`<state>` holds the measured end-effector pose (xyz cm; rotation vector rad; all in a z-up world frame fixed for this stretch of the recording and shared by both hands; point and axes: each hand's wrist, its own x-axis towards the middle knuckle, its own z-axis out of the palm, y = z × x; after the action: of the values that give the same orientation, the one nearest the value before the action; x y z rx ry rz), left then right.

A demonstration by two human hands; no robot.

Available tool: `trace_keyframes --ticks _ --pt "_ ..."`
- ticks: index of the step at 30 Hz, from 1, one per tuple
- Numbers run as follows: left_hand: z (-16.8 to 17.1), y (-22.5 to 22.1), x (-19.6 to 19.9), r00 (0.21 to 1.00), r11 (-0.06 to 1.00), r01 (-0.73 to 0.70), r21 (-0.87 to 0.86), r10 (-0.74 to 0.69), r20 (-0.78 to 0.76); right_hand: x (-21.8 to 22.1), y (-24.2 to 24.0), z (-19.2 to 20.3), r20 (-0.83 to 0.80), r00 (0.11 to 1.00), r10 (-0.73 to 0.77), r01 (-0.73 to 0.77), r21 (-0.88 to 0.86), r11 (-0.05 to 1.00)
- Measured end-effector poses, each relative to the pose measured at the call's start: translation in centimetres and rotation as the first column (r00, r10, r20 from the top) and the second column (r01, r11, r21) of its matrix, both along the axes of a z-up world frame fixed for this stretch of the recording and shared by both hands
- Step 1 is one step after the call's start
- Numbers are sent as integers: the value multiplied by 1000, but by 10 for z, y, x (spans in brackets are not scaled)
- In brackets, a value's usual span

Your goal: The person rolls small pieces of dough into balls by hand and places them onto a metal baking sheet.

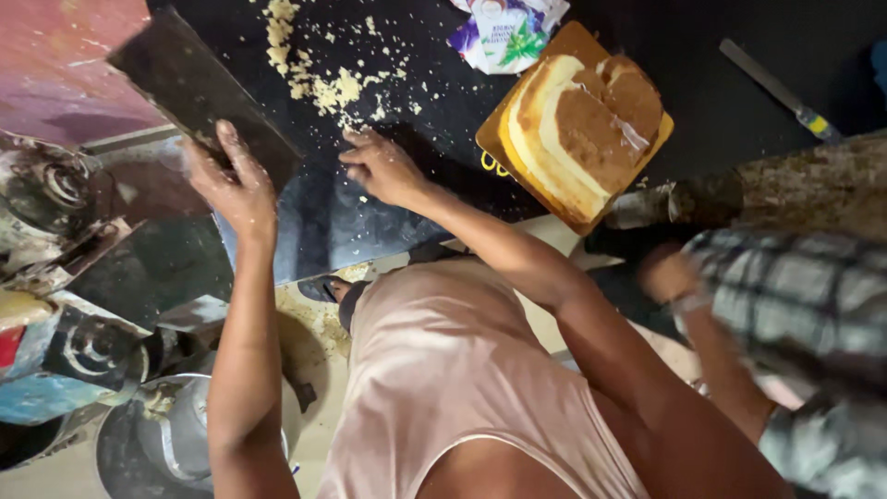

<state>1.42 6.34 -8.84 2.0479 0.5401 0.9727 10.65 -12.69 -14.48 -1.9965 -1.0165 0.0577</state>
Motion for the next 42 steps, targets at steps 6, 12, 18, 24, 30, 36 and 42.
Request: trace_keyframes --ticks 6,12,18,24,30,36,42 --pt "-23 -45 -4 923 988 136 -66 -151 -354 -7 4 9 -397 918 -4 90 198 976" --pt "-17 -89 -2 692 780 608 149 -428 -582 24 -15 4 -437 837 -329 236 -254 938" --pt "-23 -48 -35 767 840 518 159 -374 -522 157 -73 -21 263 939 -222 326 -472 819" --pt "-67 15 -68 815 874 385 298 -170 -554 212 -77 -66 398 905 -149 384 -618 685" --pt "-107 40 -92 858 873 345 344 -145 -494 186 -14 -94 302 908 -291 419 -613 670" --pt "-120 39 -97 855 848 358 391 -130 -502 205 -40 -65 218 846 -487 522 -531 668" --pt "-117 35 -96 843 871 347 349 -126 -523 225 -17 -60 262 875 -408 442 -775 451"
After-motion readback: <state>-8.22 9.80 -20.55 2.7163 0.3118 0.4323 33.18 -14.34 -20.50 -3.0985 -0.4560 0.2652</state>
